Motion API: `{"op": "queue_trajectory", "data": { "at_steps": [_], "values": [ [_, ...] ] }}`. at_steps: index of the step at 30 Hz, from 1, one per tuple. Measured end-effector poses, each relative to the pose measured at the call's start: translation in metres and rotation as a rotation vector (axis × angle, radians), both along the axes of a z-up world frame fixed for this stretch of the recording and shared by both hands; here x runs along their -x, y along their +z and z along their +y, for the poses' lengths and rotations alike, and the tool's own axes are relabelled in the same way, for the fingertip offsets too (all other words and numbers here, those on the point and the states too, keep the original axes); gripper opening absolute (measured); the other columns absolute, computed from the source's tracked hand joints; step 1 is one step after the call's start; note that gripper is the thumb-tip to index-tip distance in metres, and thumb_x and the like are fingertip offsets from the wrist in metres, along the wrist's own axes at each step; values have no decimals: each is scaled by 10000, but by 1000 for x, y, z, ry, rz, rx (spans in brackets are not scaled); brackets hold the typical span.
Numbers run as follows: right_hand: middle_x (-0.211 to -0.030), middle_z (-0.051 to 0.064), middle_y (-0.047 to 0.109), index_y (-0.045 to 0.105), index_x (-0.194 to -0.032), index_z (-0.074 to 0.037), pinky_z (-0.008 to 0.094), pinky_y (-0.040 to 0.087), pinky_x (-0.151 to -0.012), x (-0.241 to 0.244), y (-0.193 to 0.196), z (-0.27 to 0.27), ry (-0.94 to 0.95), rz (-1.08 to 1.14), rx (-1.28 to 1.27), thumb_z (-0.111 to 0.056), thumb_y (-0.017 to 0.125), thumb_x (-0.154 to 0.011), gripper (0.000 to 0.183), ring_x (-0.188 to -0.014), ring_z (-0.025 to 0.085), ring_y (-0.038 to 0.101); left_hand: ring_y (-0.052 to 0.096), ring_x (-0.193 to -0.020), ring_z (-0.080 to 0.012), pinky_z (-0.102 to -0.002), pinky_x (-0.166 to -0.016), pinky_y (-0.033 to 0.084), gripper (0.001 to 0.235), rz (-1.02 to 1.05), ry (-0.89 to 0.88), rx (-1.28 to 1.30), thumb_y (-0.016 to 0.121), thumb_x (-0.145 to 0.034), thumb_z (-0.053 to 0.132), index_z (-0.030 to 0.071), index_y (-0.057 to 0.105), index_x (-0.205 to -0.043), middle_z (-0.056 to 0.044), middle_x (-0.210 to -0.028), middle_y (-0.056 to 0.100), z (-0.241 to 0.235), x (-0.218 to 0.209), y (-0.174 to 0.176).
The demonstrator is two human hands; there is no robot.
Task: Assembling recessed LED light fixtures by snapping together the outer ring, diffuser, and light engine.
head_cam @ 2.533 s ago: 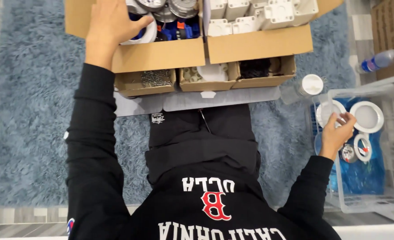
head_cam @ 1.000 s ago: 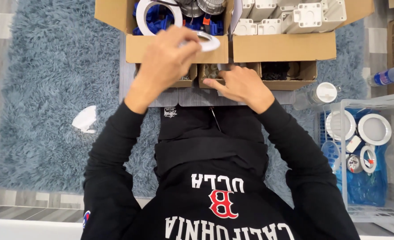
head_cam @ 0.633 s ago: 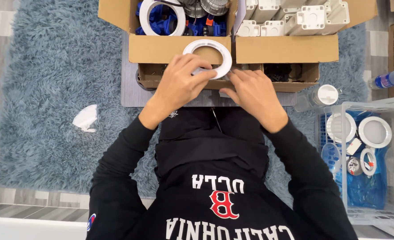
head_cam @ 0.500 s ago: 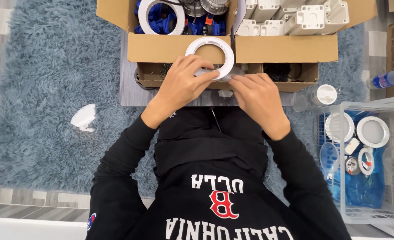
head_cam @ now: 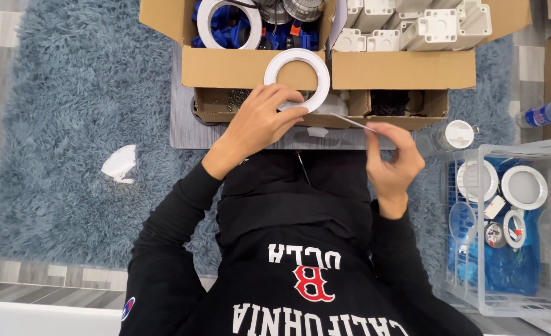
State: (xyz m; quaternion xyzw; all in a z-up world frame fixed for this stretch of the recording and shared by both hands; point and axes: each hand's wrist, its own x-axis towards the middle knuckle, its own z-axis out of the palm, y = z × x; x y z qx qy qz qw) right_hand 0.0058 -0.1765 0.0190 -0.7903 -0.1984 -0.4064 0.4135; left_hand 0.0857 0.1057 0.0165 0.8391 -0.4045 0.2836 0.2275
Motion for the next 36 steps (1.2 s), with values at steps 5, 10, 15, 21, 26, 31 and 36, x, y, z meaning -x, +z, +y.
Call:
{"op": "queue_trajectory", "data": {
  "at_steps": [5,10,15,21,26,31,36],
  "values": [
    [-1030,246,758,648,-1195,140,430,640,-790,11,-11,4,24,94,-172,173,839,-992,281,-892,343,789,676,-1178,-219,-360,-929,533,141,54,-41,33,850,-1022,223,208,802,-1154,15,-1213,696,5,-3,4],
    [-1027,231,730,603,-1301,143,382,647,-787,19,-21,17,104,243,-352,133,794,-1024,337,-862,256,772,687,-1207,-231,-371,-936,545,237,119,-46,162,847,-1029,227,186,774,-1250,9,-1278,701,6,13,28],
    [-952,256,734,589,-1310,134,396,674,-729,26,-21,34,200,323,-450,145,800,-973,397,-826,307,812,615,-1434,-369,-471,-1082,552,638,131,-177,136,906,-963,437,132,680,-1476,-160,-1563,601,-17,49,54],
    [-1028,294,760,583,-1294,138,394,692,-722,22,-18,43,237,319,-449,142,780,-984,368,-809,297,814,605,-1447,-382,-462,-1091,562,617,120,-191,98,885,-1006,319,115,640,-1535,-180,-1600,559,-23,42,39],
    [-1218,307,715,536,-1385,118,397,689,-762,16,-26,42,298,317,-464,77,687,-1067,355,-932,330,807,640,-1382,-419,-502,-1104,567,627,122,-155,138,920,-961,302,101,665,-1497,-208,-1534,594,-12,7,26],
    [-1353,195,706,529,-1396,7,313,612,-1017,26,-4,44,289,533,-441,99,686,-1042,398,-1112,248,763,595,-1422,-340,-469,-1169,505,554,214,53,116,950,-914,261,65,723,-1379,-132,-1569,562,-9,-15,17],
    [-1332,216,710,572,-1350,48,330,621,-1014,25,-1,47,300,516,-345,111,695,-1006,371,-1090,264,763,598,-1385,-338,-447,-1100,484,525,165,113,86,906,-963,323,47,713,-1367,-163,-1540,565,-12,-20,6]
  ]
}}
